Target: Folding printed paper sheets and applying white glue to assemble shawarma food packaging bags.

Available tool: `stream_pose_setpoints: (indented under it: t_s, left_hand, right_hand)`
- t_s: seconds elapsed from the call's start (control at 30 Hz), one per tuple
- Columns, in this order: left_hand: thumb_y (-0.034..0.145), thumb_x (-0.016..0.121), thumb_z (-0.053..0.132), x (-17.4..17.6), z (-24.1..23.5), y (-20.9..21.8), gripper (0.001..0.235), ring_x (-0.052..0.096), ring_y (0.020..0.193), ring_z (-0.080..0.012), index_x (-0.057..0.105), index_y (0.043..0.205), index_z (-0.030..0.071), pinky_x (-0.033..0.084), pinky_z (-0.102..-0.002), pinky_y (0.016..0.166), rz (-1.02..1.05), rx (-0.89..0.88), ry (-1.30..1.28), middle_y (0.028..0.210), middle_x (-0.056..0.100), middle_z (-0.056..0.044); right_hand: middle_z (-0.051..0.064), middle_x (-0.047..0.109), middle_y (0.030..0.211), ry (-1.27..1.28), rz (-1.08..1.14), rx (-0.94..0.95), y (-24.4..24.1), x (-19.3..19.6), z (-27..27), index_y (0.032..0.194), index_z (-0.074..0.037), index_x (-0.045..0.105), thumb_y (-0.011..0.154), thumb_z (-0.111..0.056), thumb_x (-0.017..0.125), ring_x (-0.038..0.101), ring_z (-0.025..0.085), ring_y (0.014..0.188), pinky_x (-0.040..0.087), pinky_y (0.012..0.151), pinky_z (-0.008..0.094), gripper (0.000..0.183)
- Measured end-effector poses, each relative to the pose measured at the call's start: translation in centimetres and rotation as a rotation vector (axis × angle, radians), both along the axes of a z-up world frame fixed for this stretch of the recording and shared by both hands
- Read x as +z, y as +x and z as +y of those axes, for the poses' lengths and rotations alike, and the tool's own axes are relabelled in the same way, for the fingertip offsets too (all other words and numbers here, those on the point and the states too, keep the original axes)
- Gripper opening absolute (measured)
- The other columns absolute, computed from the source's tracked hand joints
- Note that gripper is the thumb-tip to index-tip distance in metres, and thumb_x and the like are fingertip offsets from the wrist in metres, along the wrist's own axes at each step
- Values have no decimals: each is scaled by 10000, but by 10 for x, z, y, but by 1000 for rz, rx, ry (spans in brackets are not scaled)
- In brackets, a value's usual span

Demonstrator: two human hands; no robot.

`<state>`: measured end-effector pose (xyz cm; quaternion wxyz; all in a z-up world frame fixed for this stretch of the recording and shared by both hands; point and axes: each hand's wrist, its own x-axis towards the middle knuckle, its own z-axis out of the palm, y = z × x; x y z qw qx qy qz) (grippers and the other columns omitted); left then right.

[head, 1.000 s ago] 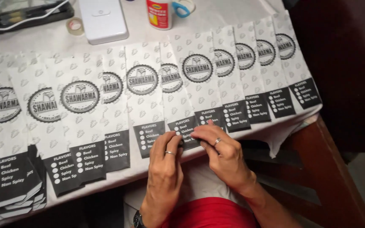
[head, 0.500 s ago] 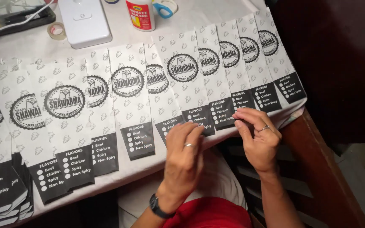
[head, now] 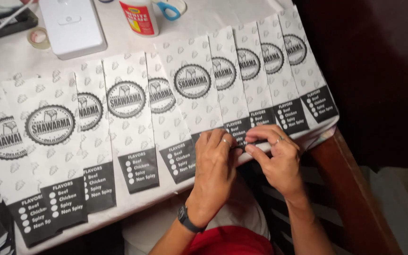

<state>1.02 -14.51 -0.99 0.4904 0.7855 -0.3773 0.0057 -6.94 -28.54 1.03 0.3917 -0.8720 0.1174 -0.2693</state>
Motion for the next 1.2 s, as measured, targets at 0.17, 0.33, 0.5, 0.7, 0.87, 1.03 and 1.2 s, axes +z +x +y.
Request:
stream_pose_setpoints:
  t_s: [0.17,0.33,0.5,0.7,0.87,1.03,1.2]
  left_hand:
    - [919,530,-50,11,5,1,103,484,886,-304,535,955,46,393,-422,800,50,-62,-5,1000,579,-99]
    - [911,502,-72,10,7,1,146,490,904,-305,541,993,41,398,-415,819,24,-81,-15,1036,585,-107]
    - [915,678,37,8,6,-1,137,501,882,-312,581,1009,20,414,-432,826,-42,-56,-2,1051,596,-125]
    - [906,557,-66,11,5,4,121,511,870,-329,584,987,19,412,-449,850,-114,-55,-31,1029,610,-133]
    - [830,545,-98,7,7,-1,254,525,916,-351,624,1055,-11,418,-484,942,-145,-35,9,1061,607,-151]
    - [802,636,-72,4,1,-6,258,541,904,-365,664,1054,-21,416,-527,1011,-231,22,49,1045,616,-148]
    - [758,533,-170,10,-9,-14,362,508,919,-362,632,1070,-14,399,-470,831,-263,51,-39,1084,600,-184]
  right_hand:
    - [128,704,1070,49,2,0,-1,2,5,1068,7,726,894,93,696,698,199,1000,611,917,276,196]
    - [103,740,1035,-105,-11,2,-3,5,7,1074,4,719,938,133,580,709,236,1039,520,1148,402,233]
    - [110,701,1055,-221,-35,-76,-1,1,22,1108,2,674,884,-59,790,701,233,989,465,1175,483,259]
    - [138,722,1047,-158,-103,-60,0,-4,12,1053,27,722,939,58,700,711,247,997,496,1172,464,121]
    - [144,723,1010,-147,-127,-44,-1,0,16,1054,44,713,978,127,573,708,256,984,498,1177,471,180]
    - [149,743,1020,-14,-190,-3,-14,6,-2,1098,57,690,1007,110,511,714,235,986,494,1202,462,207]
    - [201,674,1156,57,-213,-190,-30,6,-28,1137,102,683,1015,144,494,657,268,1171,561,1081,336,229]
